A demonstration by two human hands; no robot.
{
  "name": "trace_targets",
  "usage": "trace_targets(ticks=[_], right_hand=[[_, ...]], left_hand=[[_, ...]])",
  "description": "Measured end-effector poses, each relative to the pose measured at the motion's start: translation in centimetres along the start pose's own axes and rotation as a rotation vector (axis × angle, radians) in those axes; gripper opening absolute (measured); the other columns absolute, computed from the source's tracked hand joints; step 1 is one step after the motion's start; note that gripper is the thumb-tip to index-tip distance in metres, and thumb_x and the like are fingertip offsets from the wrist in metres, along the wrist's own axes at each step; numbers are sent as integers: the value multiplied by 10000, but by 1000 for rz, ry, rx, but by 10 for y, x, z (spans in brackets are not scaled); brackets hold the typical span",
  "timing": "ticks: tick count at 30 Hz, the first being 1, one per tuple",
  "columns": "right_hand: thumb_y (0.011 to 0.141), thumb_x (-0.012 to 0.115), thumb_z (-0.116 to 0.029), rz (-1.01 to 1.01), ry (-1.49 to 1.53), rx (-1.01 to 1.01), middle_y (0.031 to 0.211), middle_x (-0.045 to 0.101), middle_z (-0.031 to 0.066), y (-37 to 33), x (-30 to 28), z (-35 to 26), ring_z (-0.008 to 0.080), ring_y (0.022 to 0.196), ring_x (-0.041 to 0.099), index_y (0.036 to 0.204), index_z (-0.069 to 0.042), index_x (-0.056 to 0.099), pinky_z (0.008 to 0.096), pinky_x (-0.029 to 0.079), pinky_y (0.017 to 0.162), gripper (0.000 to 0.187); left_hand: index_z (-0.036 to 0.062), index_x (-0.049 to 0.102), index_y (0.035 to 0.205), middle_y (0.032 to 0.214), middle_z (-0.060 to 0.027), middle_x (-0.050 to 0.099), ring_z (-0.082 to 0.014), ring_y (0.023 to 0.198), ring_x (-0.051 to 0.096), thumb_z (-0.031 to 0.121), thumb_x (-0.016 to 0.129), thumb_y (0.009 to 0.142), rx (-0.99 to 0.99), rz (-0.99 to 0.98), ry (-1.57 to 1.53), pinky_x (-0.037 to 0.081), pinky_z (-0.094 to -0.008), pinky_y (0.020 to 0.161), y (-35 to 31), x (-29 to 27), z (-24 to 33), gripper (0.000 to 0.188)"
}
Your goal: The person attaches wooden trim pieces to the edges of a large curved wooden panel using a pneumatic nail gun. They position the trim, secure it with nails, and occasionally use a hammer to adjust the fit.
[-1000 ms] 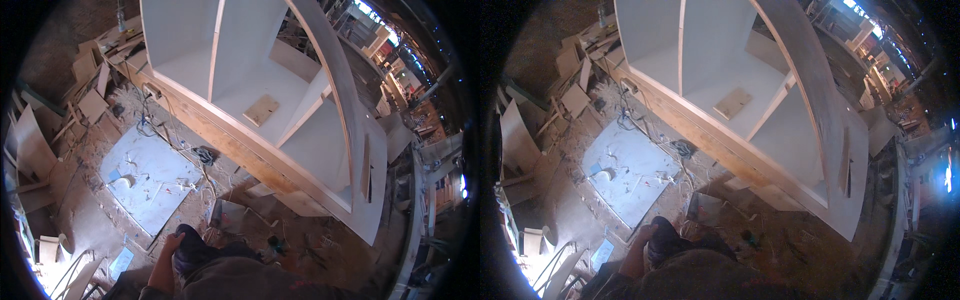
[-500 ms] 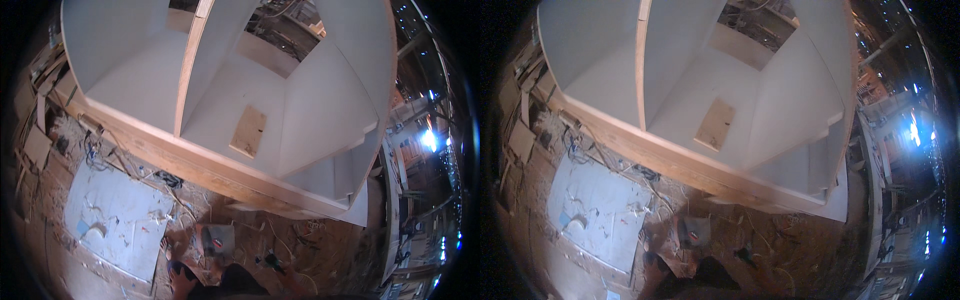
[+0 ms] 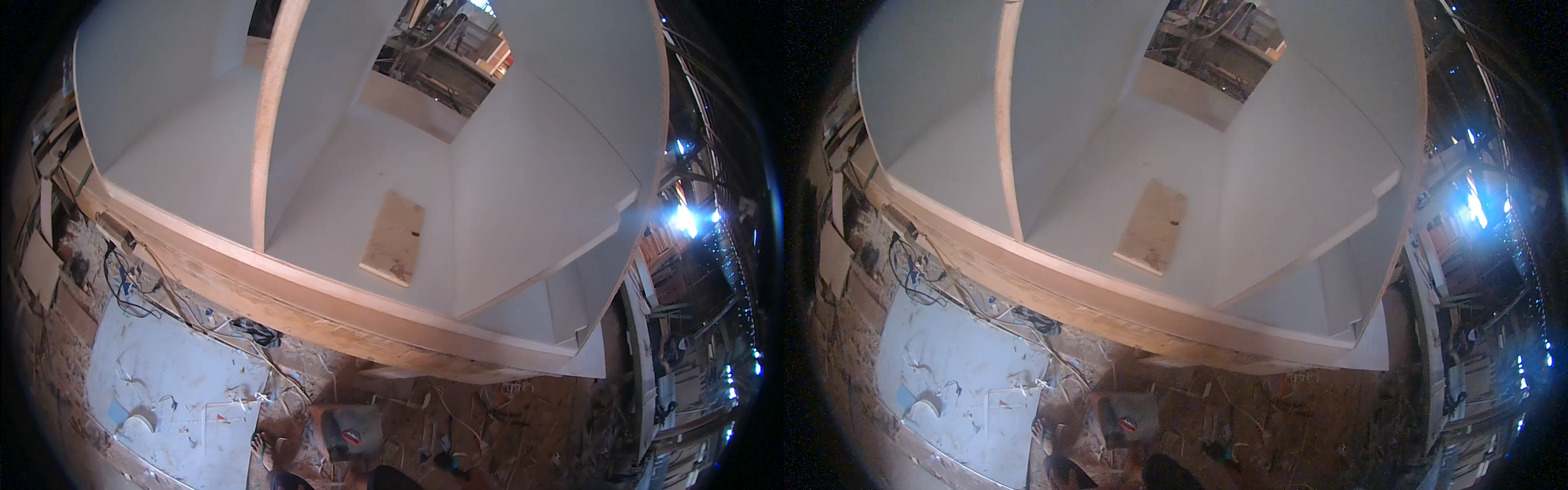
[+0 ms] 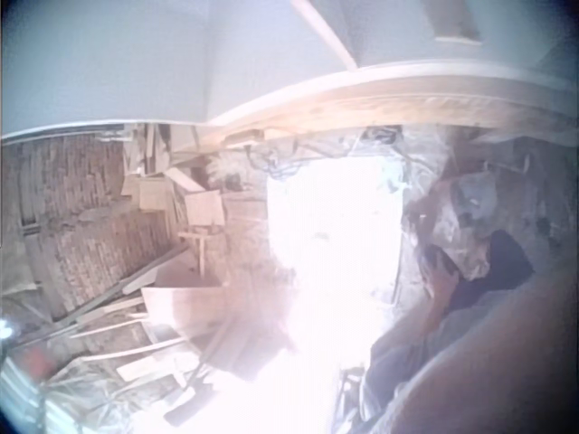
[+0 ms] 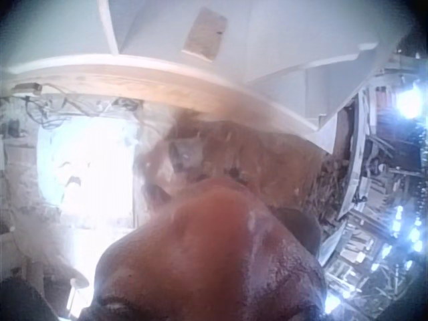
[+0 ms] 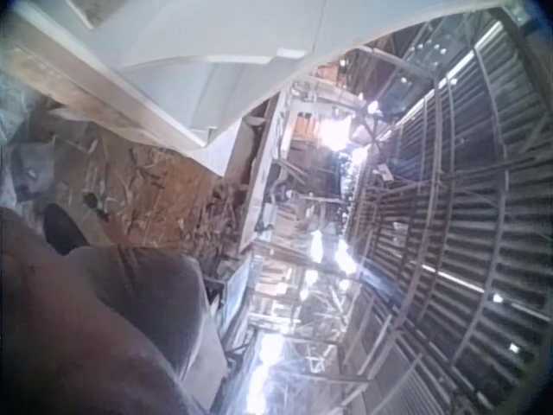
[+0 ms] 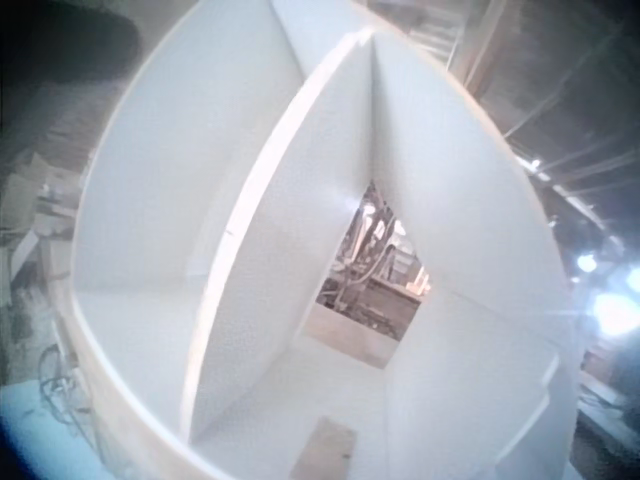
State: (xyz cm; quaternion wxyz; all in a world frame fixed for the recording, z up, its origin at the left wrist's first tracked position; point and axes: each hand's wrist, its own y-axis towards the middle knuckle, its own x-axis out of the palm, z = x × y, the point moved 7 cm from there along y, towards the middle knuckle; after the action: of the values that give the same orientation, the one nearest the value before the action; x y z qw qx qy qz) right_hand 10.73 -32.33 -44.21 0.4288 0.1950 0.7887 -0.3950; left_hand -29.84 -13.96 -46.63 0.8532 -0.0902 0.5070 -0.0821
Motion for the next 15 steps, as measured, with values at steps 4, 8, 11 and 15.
trace_targets(ticks=[4,8,11,15], right_hand=[[868,744,-365,36,10,39,1192,662,203,-4,-1,15,363,1113,644,1337,-53,528,523,424,980,603],[871,740,-351,64,79,85,1216,652,207,-5,33,25,372,1137,631,1355,-54,511,541,399,1014,612],[873,737,-340,86,180,125,1234,644,209,-6,77,28,379,1154,621,1368,-54,498,554,379,1039,619],[877,733,-326,70,255,229,1257,634,213,-17,116,15,388,1178,607,1386,-54,481,572,353,1073,630]], left_hand=[[106,625,1293,1345,-268,543,-403,1272,519,496,827,740,47,-14,-16,481,-506,1000,5,6,15,707],[106,632,1276,1321,-261,556,-395,1249,533,492,827,742,110,-12,15,488,-499,985,14,12,18,687],[106,638,1263,1303,-255,565,-389,1232,543,489,827,743,194,10,56,493,-495,974,24,14,22,673],[106,645,1246,1280,-248,577,-381,1209,557,485,826,744,254,-30,72,500,-488,958,33,31,15,654]])
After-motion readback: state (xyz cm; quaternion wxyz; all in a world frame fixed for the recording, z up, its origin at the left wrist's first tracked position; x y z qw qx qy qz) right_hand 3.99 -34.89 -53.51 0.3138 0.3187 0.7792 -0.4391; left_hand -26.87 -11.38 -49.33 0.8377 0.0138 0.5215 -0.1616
